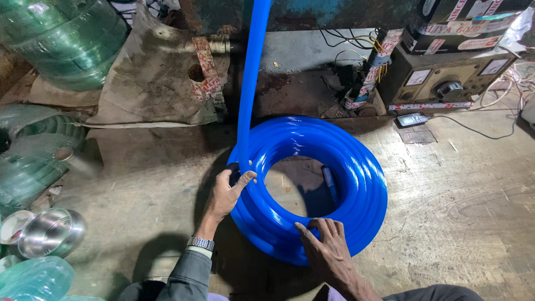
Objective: The person coils a long blue plastic pipe into a circular bundle on the floor. They guide the pipe with both hands, forming neat concentric loops and adjusting the coil as it grows.
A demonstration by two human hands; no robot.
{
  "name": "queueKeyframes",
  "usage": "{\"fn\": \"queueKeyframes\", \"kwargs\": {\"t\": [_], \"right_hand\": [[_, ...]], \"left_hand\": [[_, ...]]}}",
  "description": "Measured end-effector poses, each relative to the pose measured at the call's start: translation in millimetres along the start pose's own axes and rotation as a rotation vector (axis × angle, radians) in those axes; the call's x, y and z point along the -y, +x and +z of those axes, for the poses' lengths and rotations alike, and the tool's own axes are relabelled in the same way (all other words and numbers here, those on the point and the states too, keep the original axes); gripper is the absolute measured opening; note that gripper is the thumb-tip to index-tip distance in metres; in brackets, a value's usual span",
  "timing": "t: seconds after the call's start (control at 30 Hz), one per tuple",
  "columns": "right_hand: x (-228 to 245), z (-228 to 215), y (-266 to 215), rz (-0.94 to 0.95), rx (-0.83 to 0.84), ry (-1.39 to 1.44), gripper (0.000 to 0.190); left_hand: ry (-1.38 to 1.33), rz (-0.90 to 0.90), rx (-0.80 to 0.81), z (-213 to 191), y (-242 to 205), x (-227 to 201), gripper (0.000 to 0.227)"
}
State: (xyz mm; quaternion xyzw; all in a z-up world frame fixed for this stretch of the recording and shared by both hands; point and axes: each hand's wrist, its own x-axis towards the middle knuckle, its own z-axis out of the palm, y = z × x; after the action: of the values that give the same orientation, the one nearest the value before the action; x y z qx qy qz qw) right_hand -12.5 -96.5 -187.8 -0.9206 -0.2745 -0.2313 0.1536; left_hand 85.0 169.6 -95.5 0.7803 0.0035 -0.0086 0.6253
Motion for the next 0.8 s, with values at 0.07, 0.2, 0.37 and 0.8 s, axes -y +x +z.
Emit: {"fn": "queueKeyframes", "kwargs": {"t": [0.07, 0.2, 0.37, 0.8], "right_hand": [[1, -2, 5, -0.011, -0.029, -0.005, 0.046], [8, -8, 21, -0.042, -0.036, 0.037, 0.041], [12, 12, 24, -0.043, 0.023, 0.011, 0.046], [27, 17, 39, -0.040, 0.007, 0.006, 0.017]], "left_hand": [[-0.001, -0.021, -0.007, 1, 6, 10, 0.048], [0.047, -0.114, -0.019, 4, 10, 18, 0.046], [-0.090, -0.003, -0.022, 10, 19, 48, 0.045], [-0.120, 0.068, -0.034, 10, 18, 71, 0.038]]}}
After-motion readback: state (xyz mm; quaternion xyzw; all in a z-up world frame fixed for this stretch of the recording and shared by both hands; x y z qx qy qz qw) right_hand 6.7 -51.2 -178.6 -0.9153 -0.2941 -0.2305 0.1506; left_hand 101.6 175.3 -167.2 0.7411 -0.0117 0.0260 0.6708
